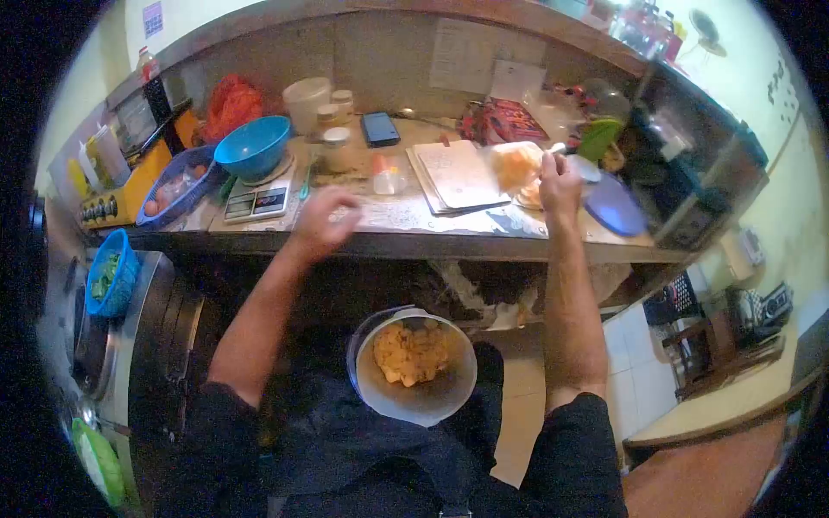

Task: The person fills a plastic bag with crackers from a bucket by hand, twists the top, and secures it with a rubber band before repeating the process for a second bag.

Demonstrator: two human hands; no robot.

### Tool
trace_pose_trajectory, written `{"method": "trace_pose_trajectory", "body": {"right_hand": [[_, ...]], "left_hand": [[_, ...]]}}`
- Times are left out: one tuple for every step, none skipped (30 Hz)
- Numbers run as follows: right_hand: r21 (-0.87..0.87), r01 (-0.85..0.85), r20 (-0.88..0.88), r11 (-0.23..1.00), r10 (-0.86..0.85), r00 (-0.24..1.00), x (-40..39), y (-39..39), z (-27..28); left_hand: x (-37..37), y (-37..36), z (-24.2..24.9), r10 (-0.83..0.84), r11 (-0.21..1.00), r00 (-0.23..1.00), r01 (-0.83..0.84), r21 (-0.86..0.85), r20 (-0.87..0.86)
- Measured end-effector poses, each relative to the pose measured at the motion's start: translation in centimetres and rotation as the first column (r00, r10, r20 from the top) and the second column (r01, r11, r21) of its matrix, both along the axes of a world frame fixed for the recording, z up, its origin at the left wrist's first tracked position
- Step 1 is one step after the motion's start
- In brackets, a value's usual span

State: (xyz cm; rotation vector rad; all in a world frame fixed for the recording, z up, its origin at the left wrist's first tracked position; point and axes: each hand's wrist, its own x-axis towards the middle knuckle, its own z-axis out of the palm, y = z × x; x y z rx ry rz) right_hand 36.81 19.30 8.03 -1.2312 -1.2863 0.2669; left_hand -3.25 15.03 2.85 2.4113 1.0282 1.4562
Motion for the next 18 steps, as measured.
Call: {"method": "trace_pose_trajectory", "body": {"right_hand": [[0.019,0.027,0.006,0.999,-0.027,1.000,0.4,1.4,-0.8],[0.035,0.147,0.123,0.989,-0.150,0.981,0.3,1.9,-1.9],[-0.020,0.157,0.140,0.987,-0.152,0.978,-1.3,0.8,-2.1],[0.061,0.214,0.229,0.975,-0.223,0.948,-2.4,0.4,-3.3],[0.145,0.263,0.310,0.954,-0.297,0.903,-3.6,0.1,-4.5],[0.207,0.130,0.351,0.970,-0.198,0.915,-5.1,-0.6,-4.9],[0.257,-0.003,0.395,0.966,-0.102,0.913,-6.7,-1.3,-4.9],[0.221,-0.054,0.493,0.974,-0.064,0.867,-7.9,-1.7,-5.2],[0.178,-0.104,0.584,0.979,-0.020,0.812,-9.2,-2.1,-5.5],[0.105,-0.164,0.549,0.981,0.080,0.832,-10.9,-2.3,-5.4],[0.034,-0.227,0.505,0.973,0.180,0.844,-12.5,-2.3,-5.6],[0.115,-0.287,0.606,0.951,0.162,0.779,-13.7,-1.4,-5.8],[0.119,-0.306,0.673,0.945,0.149,0.724,-14.9,-0.9,-5.7],[0.091,-0.302,0.701,0.949,0.154,0.696,-16.0,0.0,-5.8],[0.064,-0.298,0.727,0.952,0.160,0.667,-16.9,1.0,-6.0],[0.072,-0.227,0.752,0.971,0.096,0.652,-17.7,2.0,-6.1],[0.083,-0.154,0.775,0.985,0.033,0.631,-18.4,3.0,-6.2],[0.093,-0.080,0.797,0.992,-0.026,0.603,-19.2,3.2,-6.3]], "left_hand": [[0.0,1.9,-0.6,0.023,0.999,1.000,-0.022,-0.024,0.010],[0.0,3.6,-1.0,0.044,0.998,0.999,-0.043,-0.047,0.019],[0.0,5.0,-1.3,0.049,0.998,0.999,-0.049,-0.032,0.004],[0.3,6.3,-1.7,0.052,0.998,0.999,-0.052,-0.021,-0.011],[0.6,7.2,-2.0,0.054,0.998,0.998,-0.054,-0.012,-0.026],[1.0,8.1,-2.1,0.047,0.999,0.999,-0.046,0.017,-0.017],[1.5,8.6,-2.0,0.051,0.997,0.997,-0.048,0.055,-0.060],[1.9,8.9,-1.9,0.057,0.995,0.993,-0.047,0.088,-0.105],[2.2,8.9,-1.8,0.065,0.992,0.986,-0.047,0.121,-0.151],[2.5,8.8,-1.8,0.084,0.990,0.978,-0.060,0.128,-0.192],[2.6,8.7,-1.9,0.086,0.990,0.978,-0.063,0.123,-0.191],[2.6,8.8,-2.0,0.090,0.990,0.978,-0.068,0.123,-0.190],[2.5,8.9,-2.1,0.096,0.990,0.977,-0.073,0.121,-0.189],[2.5,9.1,-2.3,0.099,0.991,0.979,-0.081,0.107,-0.179],[2.4,8.9,-2.4,0.092,0.995,0.981,-0.083,0.060,-0.170],[2.5,8.6,-2.3,0.086,0.996,0.983,-0.085,0.012,-0.161],[2.7,8.5,-2.1,0.079,0.996,0.985,-0.086,-0.035,-0.151],[2.8,8.5,-2.1,0.098,0.986,0.985,-0.116,-0.118,-0.145]]}}
